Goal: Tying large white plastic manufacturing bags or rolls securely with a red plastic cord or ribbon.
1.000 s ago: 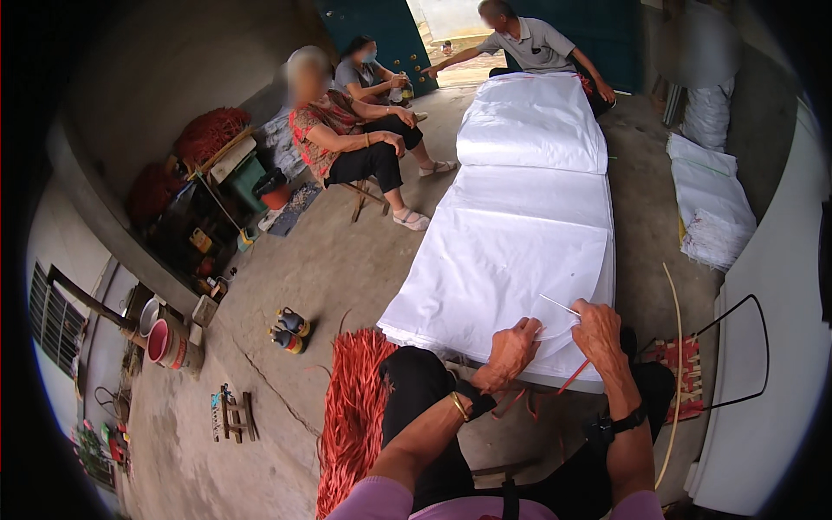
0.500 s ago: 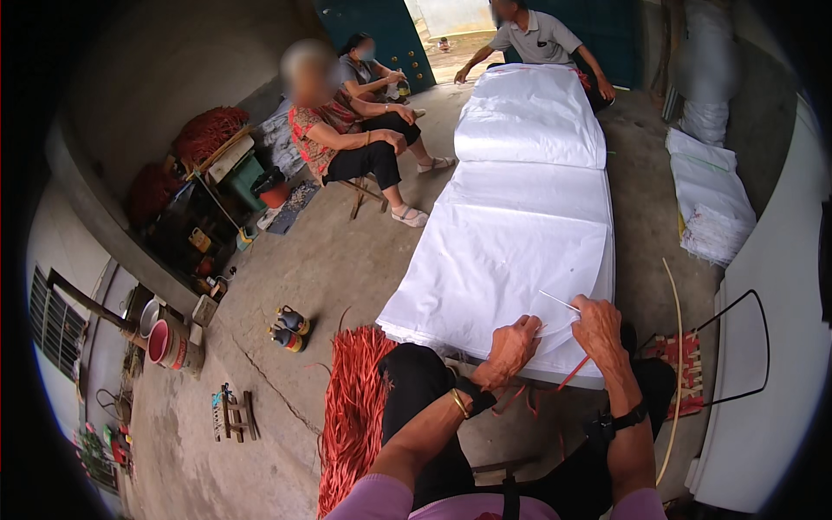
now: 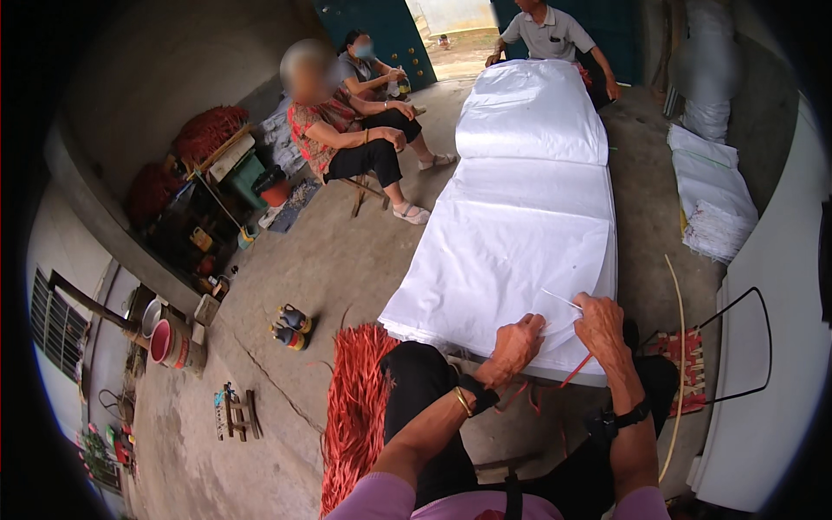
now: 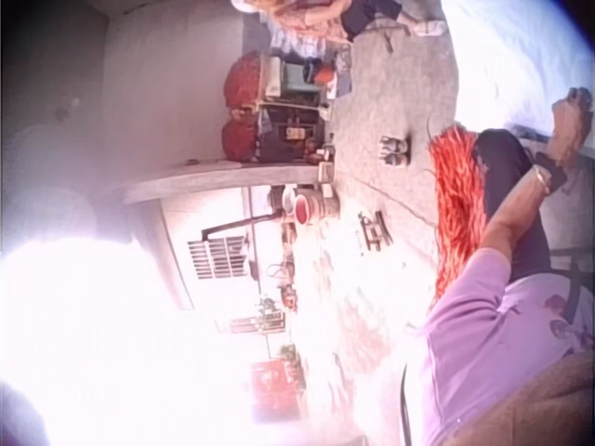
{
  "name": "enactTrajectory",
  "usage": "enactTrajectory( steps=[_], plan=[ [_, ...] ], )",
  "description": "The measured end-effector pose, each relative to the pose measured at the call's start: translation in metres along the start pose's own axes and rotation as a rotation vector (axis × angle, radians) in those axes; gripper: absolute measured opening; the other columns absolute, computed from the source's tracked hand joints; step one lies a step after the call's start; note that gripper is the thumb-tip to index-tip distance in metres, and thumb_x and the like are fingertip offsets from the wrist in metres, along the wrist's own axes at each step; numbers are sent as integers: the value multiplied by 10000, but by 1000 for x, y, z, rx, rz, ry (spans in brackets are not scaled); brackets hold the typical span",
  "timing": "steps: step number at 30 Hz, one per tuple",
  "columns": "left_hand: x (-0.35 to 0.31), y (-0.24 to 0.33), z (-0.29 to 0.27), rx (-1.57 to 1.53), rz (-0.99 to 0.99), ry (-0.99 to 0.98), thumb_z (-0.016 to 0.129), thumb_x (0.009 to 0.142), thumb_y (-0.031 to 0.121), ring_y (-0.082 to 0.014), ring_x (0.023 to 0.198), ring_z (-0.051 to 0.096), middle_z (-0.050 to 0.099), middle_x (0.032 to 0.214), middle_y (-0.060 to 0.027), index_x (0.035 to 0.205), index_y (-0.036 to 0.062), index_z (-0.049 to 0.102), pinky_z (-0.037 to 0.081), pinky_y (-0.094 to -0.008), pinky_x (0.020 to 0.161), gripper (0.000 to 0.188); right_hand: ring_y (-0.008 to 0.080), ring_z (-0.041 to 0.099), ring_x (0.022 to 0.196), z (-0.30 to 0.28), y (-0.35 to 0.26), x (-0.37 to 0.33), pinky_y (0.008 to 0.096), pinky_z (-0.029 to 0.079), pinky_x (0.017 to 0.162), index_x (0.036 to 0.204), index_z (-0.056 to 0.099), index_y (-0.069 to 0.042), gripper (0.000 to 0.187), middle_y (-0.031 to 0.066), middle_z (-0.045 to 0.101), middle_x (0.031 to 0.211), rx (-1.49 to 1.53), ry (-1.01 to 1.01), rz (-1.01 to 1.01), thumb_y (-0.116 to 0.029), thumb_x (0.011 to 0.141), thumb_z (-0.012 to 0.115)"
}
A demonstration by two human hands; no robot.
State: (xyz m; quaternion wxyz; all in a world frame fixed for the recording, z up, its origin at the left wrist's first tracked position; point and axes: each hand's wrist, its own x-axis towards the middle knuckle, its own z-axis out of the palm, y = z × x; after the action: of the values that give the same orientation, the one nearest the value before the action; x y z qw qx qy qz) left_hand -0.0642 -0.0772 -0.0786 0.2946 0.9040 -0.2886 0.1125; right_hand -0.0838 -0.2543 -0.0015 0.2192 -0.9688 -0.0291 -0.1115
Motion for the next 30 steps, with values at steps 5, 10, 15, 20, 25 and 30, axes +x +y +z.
enactTrajectory(
  steps=[5,10,15,20,25,30],
  plan=[
    [0,0,-1,6,0,-24,631,754,128,-342,688,604,591,835,-112,926,82,506,487,-429,555,218,383,617,759,0,0,0,451,476,716,854,618,-5,175,204,634,760,-5,-21,0,-12,687,566],
    [1,-1,0,33,-8,7,633,750,124,-346,673,602,590,826,-113,918,82,509,487,-428,544,212,383,615,748,3,3,0,451,477,701,835,610,-4,151,205,631,749,-13,-5,-20,-17,690,570],
    [0,0,0,31,7,3,636,748,124,-344,664,603,590,824,-112,914,81,510,486,-426,538,212,381,617,744,1,2,0,446,480,697,832,608,-2,146,204,632,748,-10,-6,-23,-13,690,573],
    [0,-1,0,26,8,-8,636,750,127,-341,662,603,589,820,-112,910,79,511,487,-424,535,208,379,619,745,0,0,0,445,482,700,836,609,-1,151,204,633,750,-13,-9,-21,-8,689,575],
    [0,0,0,40,18,5,624,764,134,-348,644,599,584,806,-116,910,80,503,483,-429,520,197,382,620,747,0,0,0,446,484,700,840,612,0,154,205,633,752,-20,-17,-16,-10,692,571],
    [0,-1,0,39,24,9,620,766,138,-350,639,598,583,804,-117,910,78,500,482,-432,517,197,385,618,744,0,1,0,449,483,700,837,611,1,153,207,632,751,-2,-12,-18,-11,691,567]
  ],
)
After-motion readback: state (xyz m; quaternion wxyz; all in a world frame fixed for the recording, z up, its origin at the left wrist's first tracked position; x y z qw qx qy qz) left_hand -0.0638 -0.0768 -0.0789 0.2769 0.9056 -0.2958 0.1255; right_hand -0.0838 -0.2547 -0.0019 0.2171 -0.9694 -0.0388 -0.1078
